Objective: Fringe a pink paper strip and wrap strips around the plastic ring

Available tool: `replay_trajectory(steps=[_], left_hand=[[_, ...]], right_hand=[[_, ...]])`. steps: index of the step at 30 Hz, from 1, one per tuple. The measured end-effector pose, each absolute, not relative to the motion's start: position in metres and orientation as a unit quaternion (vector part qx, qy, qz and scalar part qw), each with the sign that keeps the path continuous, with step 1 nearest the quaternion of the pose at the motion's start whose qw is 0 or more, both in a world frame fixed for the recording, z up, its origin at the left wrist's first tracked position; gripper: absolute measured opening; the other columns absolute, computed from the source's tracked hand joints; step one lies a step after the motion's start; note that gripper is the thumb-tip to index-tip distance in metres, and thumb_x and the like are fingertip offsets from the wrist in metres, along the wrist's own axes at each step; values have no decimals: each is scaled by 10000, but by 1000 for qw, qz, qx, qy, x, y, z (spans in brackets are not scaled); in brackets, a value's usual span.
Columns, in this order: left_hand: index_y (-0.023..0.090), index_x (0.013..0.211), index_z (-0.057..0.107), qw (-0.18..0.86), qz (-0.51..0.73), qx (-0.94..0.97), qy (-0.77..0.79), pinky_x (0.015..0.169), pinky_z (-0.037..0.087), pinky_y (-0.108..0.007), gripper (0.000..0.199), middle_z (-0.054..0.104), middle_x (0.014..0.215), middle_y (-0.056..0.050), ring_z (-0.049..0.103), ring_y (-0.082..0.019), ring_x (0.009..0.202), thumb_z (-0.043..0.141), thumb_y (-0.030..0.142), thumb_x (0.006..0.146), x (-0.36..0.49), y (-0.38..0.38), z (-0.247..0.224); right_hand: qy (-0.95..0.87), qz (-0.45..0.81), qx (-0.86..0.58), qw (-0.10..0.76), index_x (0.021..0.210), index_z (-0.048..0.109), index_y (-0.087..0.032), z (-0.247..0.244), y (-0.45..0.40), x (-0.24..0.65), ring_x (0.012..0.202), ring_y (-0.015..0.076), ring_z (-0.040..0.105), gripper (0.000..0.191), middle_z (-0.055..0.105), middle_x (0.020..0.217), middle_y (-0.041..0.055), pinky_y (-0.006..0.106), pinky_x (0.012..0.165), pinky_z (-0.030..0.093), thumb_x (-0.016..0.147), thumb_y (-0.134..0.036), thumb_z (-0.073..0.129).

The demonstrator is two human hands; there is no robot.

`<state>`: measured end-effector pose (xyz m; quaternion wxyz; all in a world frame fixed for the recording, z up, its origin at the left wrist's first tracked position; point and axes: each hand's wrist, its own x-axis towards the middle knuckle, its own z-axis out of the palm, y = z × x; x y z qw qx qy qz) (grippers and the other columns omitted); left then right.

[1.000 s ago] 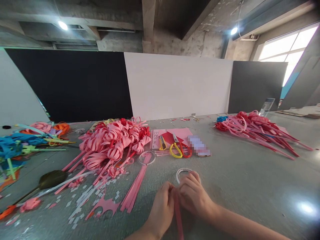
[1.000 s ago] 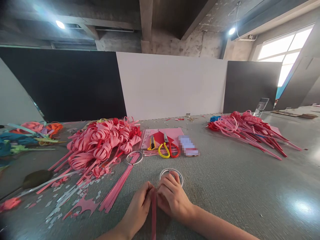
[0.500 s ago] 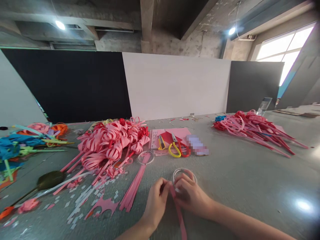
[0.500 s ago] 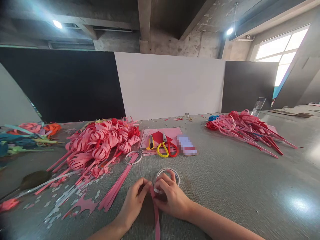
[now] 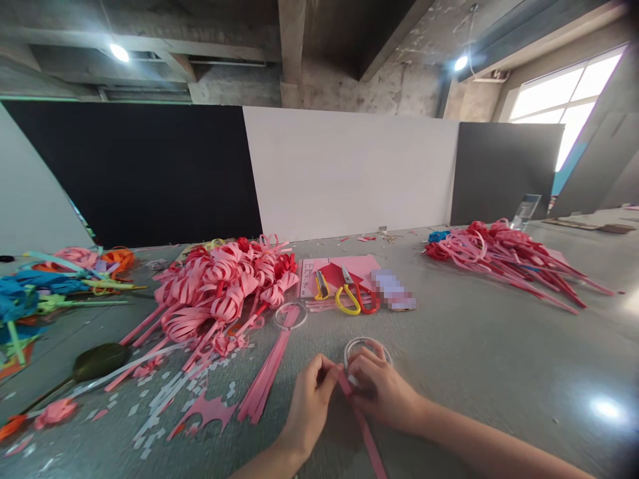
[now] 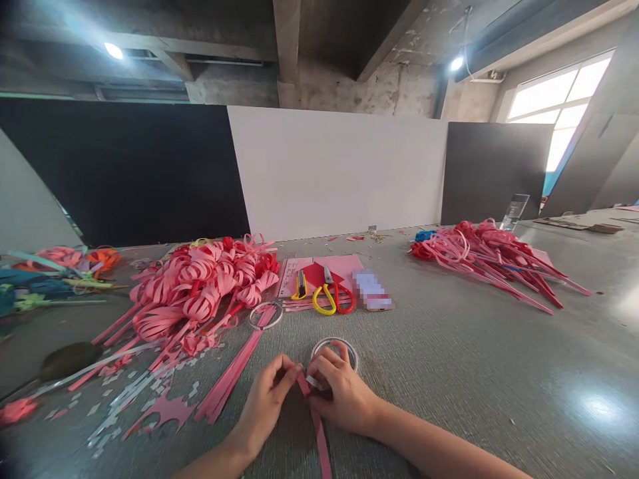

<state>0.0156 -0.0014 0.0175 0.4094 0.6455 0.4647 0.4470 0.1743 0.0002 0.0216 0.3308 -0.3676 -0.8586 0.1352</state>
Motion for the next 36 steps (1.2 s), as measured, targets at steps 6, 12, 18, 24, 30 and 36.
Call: replay_trajectory(steps=[6,12,18,24,30,36], left_hand=[[196,918,420,477,439,632,424,601,375,-230,210,507,681,36,507,-127,642,477,371,817,17,-15,29],[214,841,334,616,387,599,334,491,409,-226,243,535,976,-41,578,-120,603,539,328,778,18,-18,30],[202,744,370,604,377,619,333,619,436,-254,166,572,779,-8,590,-164,723,535,201,748,17,-14,23],[193,781,451,531,502,560,390,778,415,-304,86,593,854,-37,569,-187,858,433,128,728,17,-10,27],[208,827,434,438,519,626,382,867,366,-341,60,587,1020,-72,520,-193,992,376,194,832,14,-25,33],[221,774,413,386,415,763,311,785,418,-320,111,616,967,-101,566,-199,885,358,135,818,12,-32,28]], right_hand=[[-794,100,-419,430,750,407,-217,19,5,177,718,144,497,131,515,719,-13,355,790,368,707,-130,495],[-721,116,-489,477,780,438,-228,15,7,181,783,167,516,94,530,788,10,329,726,435,727,-202,510],[-711,133,-498,478,819,454,-222,10,6,182,804,167,540,87,531,848,27,309,710,448,750,-232,504],[-710,142,-500,475,827,442,-216,20,2,181,790,159,550,89,584,766,23,300,725,430,841,-283,384],[-730,132,-486,462,793,458,-220,24,3,181,782,158,535,146,590,751,10,312,742,405,857,-292,347],[-733,160,-477,458,804,446,-215,21,3,183,760,159,523,111,558,780,19,327,729,414,835,-301,383]])
